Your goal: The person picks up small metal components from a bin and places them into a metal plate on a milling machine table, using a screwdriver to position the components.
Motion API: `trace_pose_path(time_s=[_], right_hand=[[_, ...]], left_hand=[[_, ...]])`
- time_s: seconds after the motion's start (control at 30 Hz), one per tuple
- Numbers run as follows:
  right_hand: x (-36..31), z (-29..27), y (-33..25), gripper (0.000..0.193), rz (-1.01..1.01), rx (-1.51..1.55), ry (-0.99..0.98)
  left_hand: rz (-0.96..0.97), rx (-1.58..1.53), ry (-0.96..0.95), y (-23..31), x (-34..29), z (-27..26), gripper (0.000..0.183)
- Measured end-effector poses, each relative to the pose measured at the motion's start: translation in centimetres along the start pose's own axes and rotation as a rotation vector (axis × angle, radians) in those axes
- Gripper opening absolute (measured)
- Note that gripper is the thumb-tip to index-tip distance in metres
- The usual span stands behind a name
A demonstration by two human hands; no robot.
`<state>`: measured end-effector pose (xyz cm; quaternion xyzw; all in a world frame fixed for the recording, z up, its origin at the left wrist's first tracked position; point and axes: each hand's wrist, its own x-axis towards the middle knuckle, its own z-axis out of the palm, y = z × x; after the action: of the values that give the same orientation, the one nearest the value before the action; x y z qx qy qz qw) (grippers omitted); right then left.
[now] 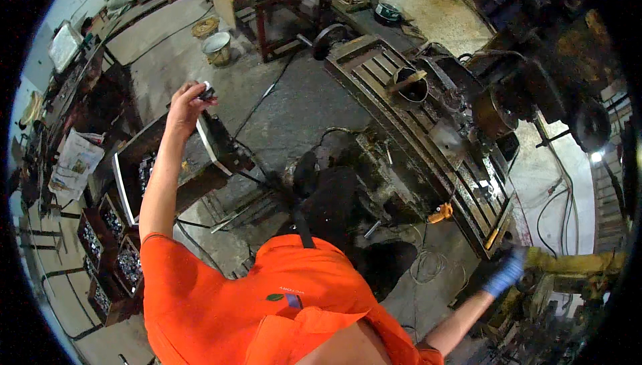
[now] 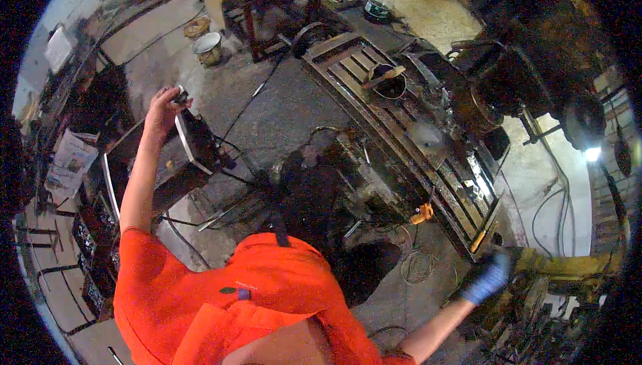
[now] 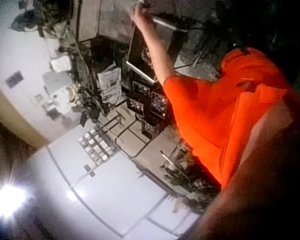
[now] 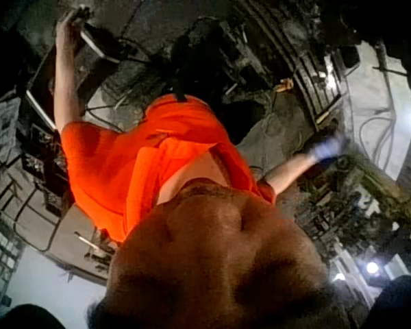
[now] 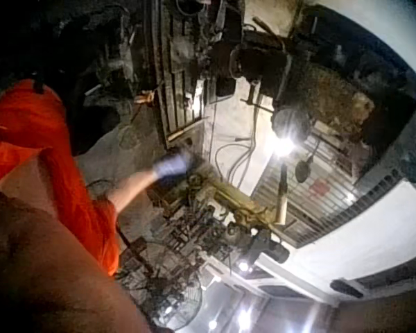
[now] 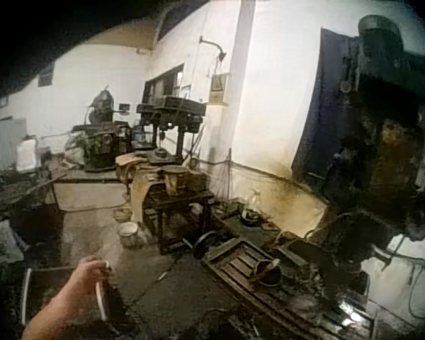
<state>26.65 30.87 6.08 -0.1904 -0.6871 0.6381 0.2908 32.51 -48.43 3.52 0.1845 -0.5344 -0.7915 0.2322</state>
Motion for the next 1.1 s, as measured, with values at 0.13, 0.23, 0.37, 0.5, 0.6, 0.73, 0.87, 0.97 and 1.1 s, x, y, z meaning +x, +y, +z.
trace_pose_path(time_s=[0.13, 0.23, 0.37, 0.5, 0.6, 0.73, 0.87, 0.97, 1.1], right_hand=[[-4.4, 5.3, 13.1, 0.016, 0.416, -0.334, -0.28], [-6.3, 7.7, 17.9, 0.034, 0.471, -0.199, -0.5], [-7.7, 11.4, 20.0, 0.041, 0.494, -0.332, -0.381], [-11.0, 13.9, 17.0, 0.027, 0.261, -0.317, -0.182], [-11.9, 14.1, 9.1, 0.048, 0.014, -0.463, -0.107], [-10.9, 11.3, 1.5, 0.067, -0.278, -0.658, -0.109], [-14.3, 13.8, -0.3, 0.047, -0.497, -0.722, -0.362], [-19.2, 17.9, -2.8, 0.036, -0.399, -0.799, -0.856], [-21.7, 22.7, 0.2, 0.031, -0.461, -0.887, -1.029]], left_hand=[[-0.065, 0.034, -0.07, -1.6, 0.7, 3.3, 0.017], [-0.14, 0.04, -0.158, -3.6, 2.5, 4.5, 0.019], [-0.215, -0.159, -0.132, -5.6, 2.8, 9.9, 0.025], [-0.327, -0.271, -0.229, -9.8, 4.9, 10.1, 0.033], [-0.31, -0.075, -0.284, -9.6, 3.8, 10.7, 0.044], [-0.296, 0.085, -0.251, -8.5, -1.3, 16.7, 0.038], [-0.454, 0.188, -0.334, -13.9, 2.8, 15.5, 0.03], [-0.514, 0.294, -0.377, -16.3, 5.3, 14.5, 0.025], [-0.547, 0.385, -0.426, -16.6, 5.5, 15.7, 0.022]])
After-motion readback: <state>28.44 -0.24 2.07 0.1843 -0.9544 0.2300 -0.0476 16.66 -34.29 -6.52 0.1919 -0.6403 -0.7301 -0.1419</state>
